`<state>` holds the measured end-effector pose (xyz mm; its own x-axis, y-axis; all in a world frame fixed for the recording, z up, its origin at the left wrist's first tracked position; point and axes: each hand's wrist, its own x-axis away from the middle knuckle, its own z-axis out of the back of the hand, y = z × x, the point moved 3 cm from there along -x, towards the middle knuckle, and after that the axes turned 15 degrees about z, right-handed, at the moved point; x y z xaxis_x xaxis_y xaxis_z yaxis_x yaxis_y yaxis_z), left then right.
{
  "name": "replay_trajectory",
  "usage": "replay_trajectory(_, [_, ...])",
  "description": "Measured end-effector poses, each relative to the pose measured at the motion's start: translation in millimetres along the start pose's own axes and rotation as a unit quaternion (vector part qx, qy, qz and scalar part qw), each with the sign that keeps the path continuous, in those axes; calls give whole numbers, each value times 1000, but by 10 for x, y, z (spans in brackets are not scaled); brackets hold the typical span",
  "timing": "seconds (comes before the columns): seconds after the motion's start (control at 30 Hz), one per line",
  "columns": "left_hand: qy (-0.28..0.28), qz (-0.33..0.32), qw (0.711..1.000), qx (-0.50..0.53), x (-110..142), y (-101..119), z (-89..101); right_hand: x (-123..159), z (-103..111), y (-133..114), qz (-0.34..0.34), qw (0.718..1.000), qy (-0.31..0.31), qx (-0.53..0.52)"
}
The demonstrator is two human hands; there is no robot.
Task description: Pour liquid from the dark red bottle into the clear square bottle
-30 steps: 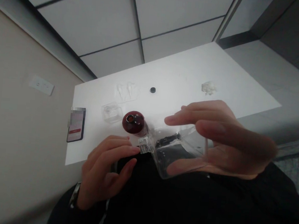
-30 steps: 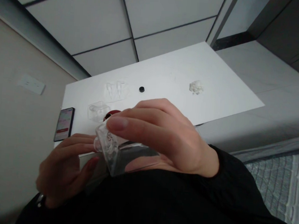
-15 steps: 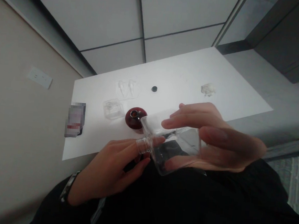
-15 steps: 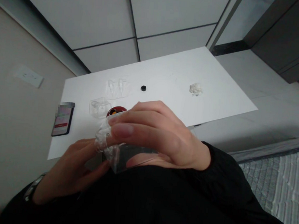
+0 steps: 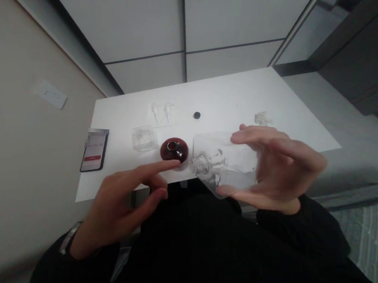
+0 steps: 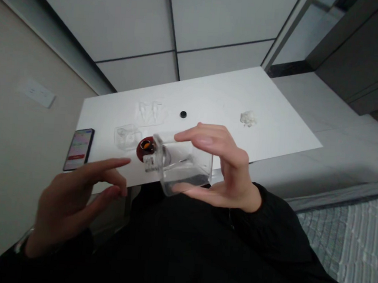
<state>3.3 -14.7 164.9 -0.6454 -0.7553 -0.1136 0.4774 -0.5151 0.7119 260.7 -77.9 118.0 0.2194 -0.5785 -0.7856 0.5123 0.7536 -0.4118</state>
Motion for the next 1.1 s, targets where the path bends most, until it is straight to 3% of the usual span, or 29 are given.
replay_trajectory(0.1, [95,55,993,37,79,-279,20,76,-29,71,42,996,71,34])
replay_trajectory(0.3, [220,89,966,99,48,-876,-146,406,-212,555,-74,994,65,-45])
replay_trajectory(0.47, [237,98,960,111,9,-1180,-308,612,-377,1120,-175,974,71,-123])
replay_trajectory(0.6, [216,103,966,100,37,-1226,-394,661,-471,1336,-221,957,91,-167])
replay_trajectory(0.73, [188,119,969,110,51,-1237,-492,574,-459,1246,-182,965,77,-175])
replay_trajectory(0.9, [109,131,974,149,-50,-1274,-828,216,-256,893,-129,984,17,-123])
replay_trajectory(1.1, [55,214,963,152,-169,-1313,-1115,-419,-31,474,44,993,-111,1])
